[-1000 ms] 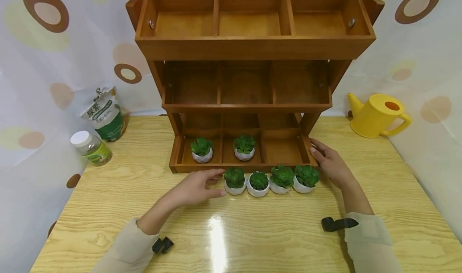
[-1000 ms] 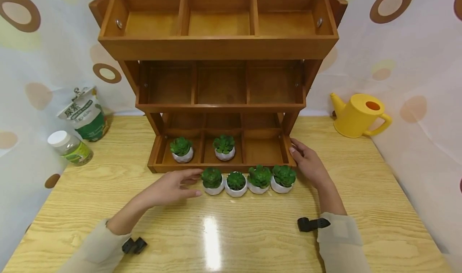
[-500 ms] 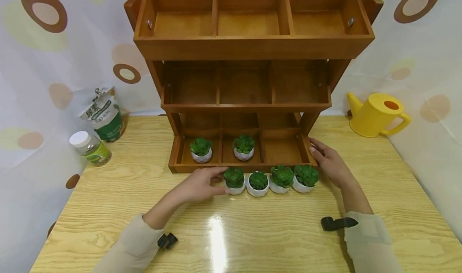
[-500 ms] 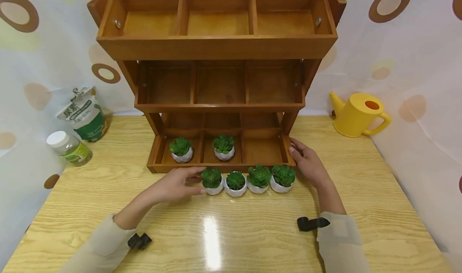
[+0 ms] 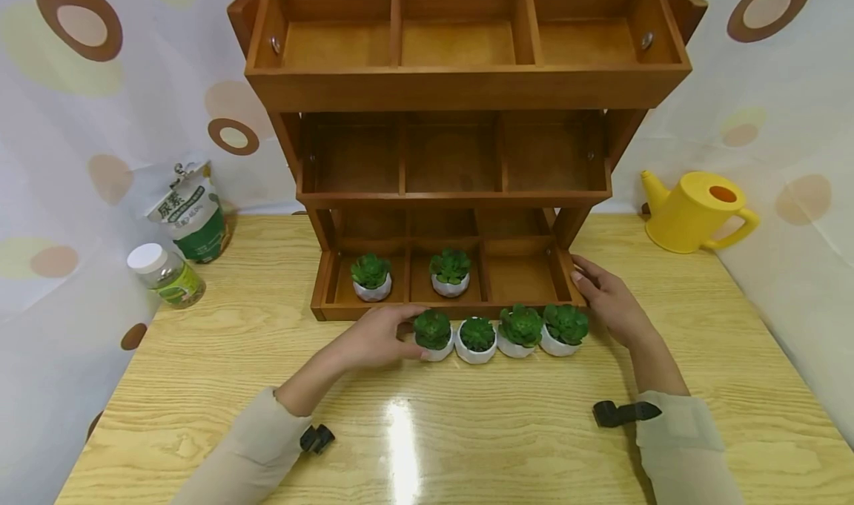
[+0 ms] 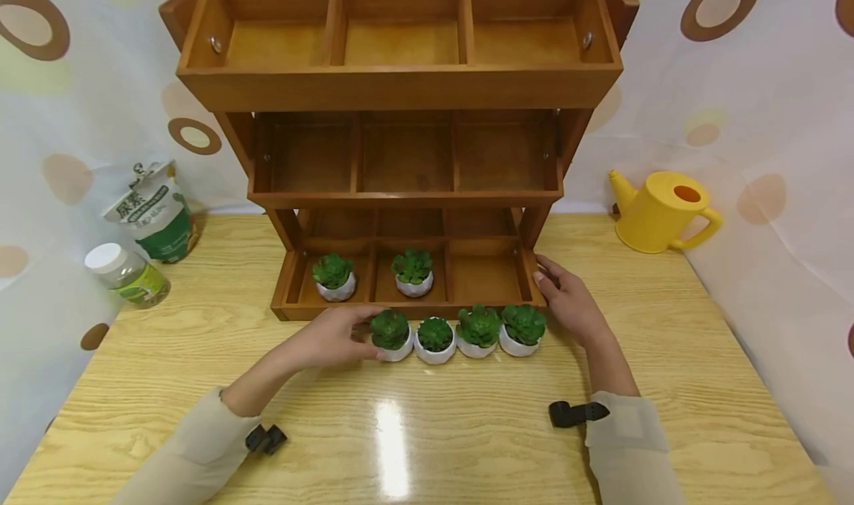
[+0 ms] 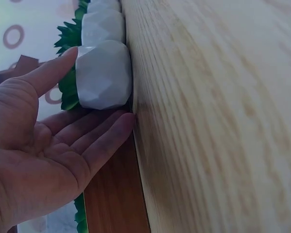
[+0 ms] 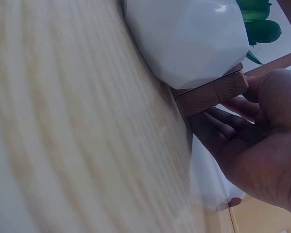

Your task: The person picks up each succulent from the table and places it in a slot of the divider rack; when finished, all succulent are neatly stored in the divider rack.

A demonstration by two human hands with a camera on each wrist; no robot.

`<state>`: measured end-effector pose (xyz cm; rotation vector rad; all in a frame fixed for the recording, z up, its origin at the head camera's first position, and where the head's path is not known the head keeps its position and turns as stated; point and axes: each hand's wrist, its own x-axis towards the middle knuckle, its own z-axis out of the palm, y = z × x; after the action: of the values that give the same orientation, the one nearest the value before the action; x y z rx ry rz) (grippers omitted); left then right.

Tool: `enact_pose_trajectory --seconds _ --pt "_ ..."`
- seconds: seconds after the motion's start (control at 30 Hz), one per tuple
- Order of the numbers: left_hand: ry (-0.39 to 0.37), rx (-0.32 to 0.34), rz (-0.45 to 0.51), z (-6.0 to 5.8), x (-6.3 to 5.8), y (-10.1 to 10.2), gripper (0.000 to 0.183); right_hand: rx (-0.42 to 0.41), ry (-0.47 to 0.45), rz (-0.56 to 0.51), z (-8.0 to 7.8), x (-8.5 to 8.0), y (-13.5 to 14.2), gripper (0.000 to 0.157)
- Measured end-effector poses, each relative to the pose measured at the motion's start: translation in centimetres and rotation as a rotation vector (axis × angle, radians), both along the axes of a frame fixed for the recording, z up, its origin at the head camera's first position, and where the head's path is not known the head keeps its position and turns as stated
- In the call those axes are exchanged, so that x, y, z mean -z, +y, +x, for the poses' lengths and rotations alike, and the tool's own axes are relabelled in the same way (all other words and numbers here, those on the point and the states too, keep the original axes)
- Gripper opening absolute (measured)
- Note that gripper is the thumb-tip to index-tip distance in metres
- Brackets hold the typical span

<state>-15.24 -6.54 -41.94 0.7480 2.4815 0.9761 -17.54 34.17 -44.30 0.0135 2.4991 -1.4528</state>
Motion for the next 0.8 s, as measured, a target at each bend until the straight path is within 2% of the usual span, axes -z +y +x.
enact_pose_trajectory --seconds 0.33,0.6,0.8 --pt "-0.040 -0.018 0.009 0.08 0.14 0.41 0.071 -0.001 0.005 0.005 0.01 -0.01 0.03 0.067" --pt "0.017 -0.014 0.027 0.14 0.61 0.35 0.064 -0.004 0.002 -0.003 -0.06 0.10 0.11 0.064" --pt "0.055 -0.023 0.026 0.19 0.52 0.21 0.059 -0.002 0.005 -0.019 -0.14 0.33 0.21 0.062"
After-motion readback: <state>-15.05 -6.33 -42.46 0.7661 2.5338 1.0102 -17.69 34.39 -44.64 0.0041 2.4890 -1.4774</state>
